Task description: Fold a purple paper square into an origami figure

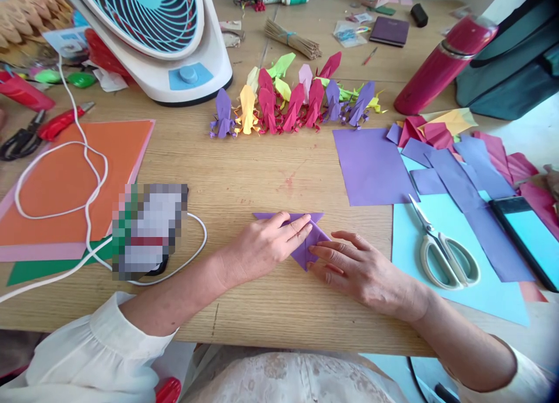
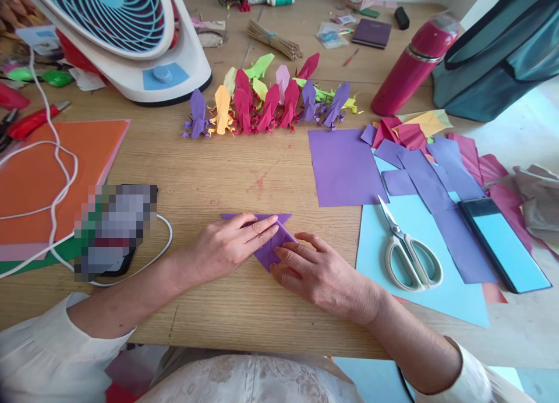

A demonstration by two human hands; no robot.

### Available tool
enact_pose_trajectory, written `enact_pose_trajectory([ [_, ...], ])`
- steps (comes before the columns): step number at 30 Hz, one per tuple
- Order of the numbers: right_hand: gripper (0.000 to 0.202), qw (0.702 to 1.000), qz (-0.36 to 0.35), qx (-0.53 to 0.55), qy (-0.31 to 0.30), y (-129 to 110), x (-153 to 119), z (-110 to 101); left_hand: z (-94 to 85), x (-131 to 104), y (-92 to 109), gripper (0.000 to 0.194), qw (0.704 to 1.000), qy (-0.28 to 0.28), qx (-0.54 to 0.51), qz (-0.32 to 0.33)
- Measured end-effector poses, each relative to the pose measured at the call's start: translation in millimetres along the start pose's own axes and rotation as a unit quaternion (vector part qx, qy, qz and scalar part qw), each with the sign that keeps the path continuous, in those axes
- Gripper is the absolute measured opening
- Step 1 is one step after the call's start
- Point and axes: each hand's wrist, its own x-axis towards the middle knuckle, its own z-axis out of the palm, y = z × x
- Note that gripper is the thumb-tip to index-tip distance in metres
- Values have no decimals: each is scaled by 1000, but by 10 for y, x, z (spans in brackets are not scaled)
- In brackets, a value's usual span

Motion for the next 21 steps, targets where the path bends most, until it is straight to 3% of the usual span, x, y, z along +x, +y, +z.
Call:
enact_pose_trajectory([
  [15, 20, 1000, 3, -1, -9, -26, -39, 18, -66, 33, 124, 50, 998, -68, -6, -8],
  [21, 25, 1000, 15, 7, 7, -63, -65, 33, -25, 53, 204, 41, 996, -63, -47, -42],
])
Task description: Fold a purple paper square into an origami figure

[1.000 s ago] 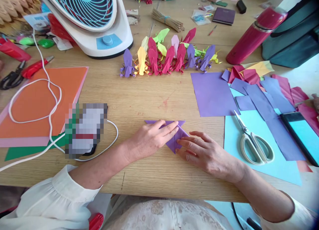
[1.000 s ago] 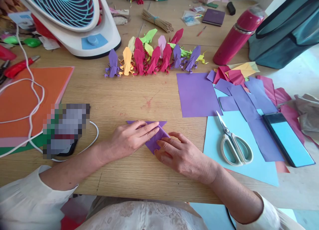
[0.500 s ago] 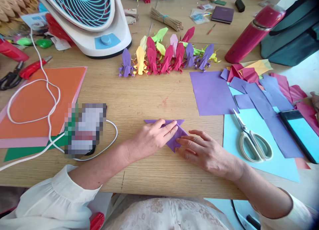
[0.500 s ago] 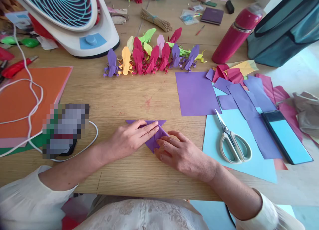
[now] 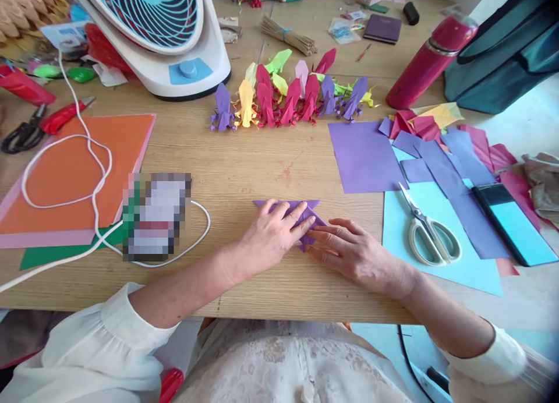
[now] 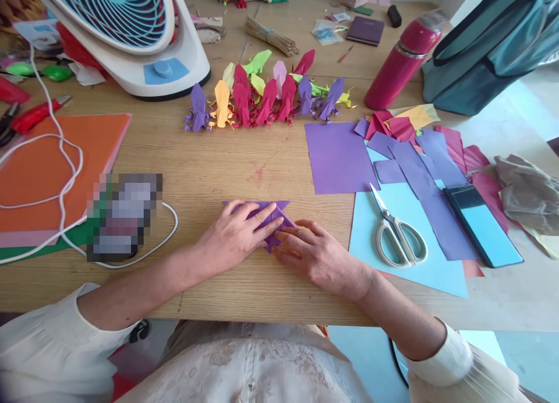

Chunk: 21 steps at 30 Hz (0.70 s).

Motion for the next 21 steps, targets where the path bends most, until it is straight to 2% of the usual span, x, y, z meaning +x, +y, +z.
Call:
enact_pose_trajectory([
  [9, 27, 1000, 9, -6, 2, -42, 2, -13, 42, -28, 22, 42, 997, 13, -57, -41],
  [15, 27, 1000, 18, 2, 18, -67, 17, 6, 21, -22, 36, 45, 998, 15, -52, -42],
  [21, 29, 999, 18, -28, 29, -83, 53, 8, 85, -32, 38, 45, 997, 24, -57, -37],
])
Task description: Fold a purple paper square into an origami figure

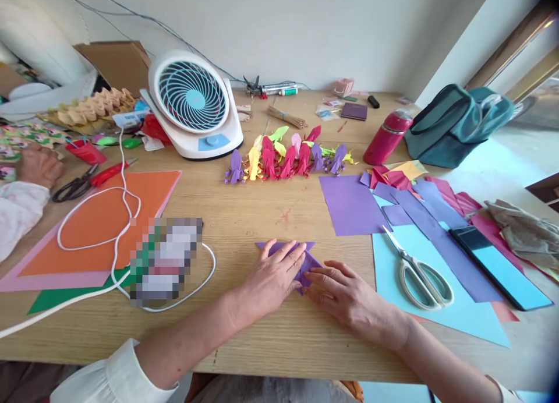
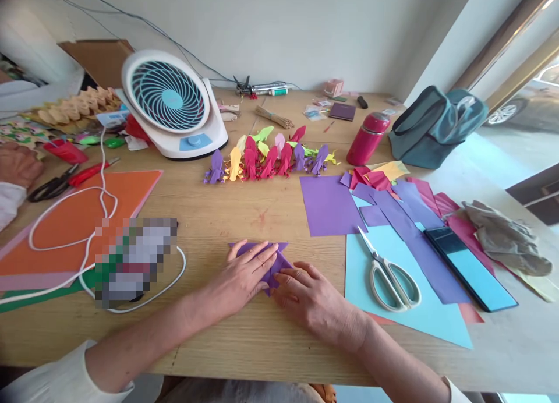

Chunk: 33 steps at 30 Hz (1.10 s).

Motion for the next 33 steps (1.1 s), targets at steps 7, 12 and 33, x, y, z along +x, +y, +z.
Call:
enact_pose_trajectory([
  [7, 31, 1000, -2, 2, 10, -18, 7, 16, 5, 38, 0, 42, 1000, -1, -29, -3],
  [12, 33, 1000, 3, 13, 2, -15, 3, 12, 48, -13, -38, 47, 999, 5, -42, 3],
  [33, 33, 999, 2, 50, -7, 4, -29, 58, 142, 96, 135, 23, 980, 95, -133, -115],
])
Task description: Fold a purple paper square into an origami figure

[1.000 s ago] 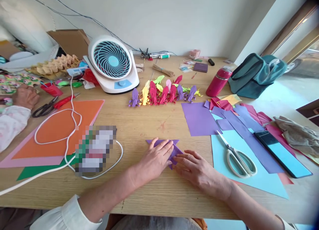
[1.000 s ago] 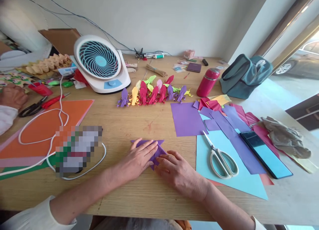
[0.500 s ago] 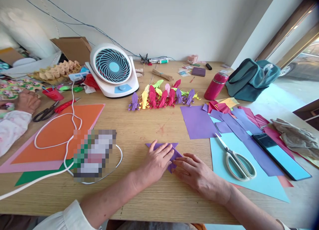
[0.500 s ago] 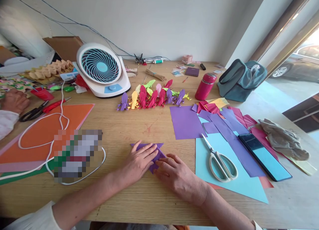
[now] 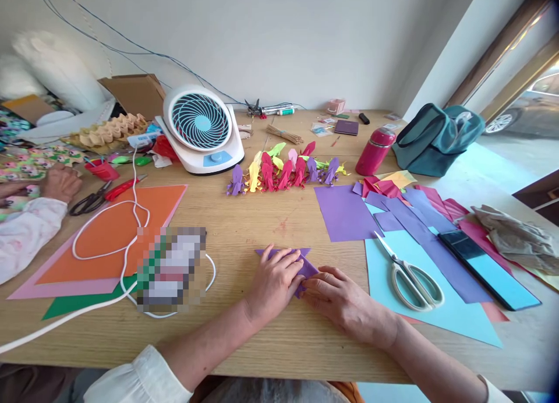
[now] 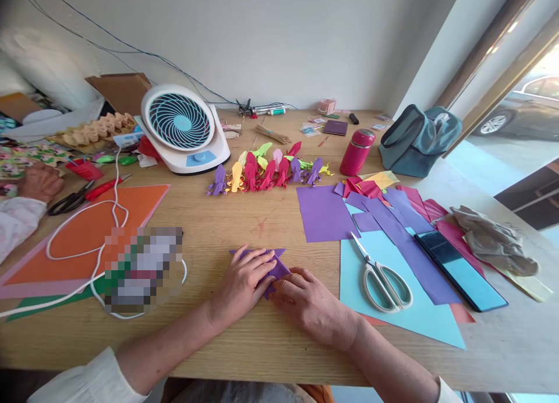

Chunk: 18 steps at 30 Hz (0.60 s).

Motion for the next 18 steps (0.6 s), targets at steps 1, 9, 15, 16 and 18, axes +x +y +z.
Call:
enact_pose_trajectory([
  [1, 34, 1000, 1, 8, 3, 14, -9, 11, -2, -3, 2, 23, 1000, -1, 0, -1],
  [9, 37, 984, 146, 35, 100, 84, -1, 69, -3, -18, 10, 27, 1000, 1, -11, -4],
  [15, 37, 986, 157, -6, 48, 82, 45, 115, -24, -30, 5, 33, 1000, -11, -19, -6],
  [16, 36, 987, 157, -11, 41, 82, 49, 119, -29, -31, 5, 32, 1000, -12, -20, -6],
  [18, 36, 987, 159, -20, 31, 84, 56, 127, -37, -33, 6, 30, 1000, -14, -20, -7],
])
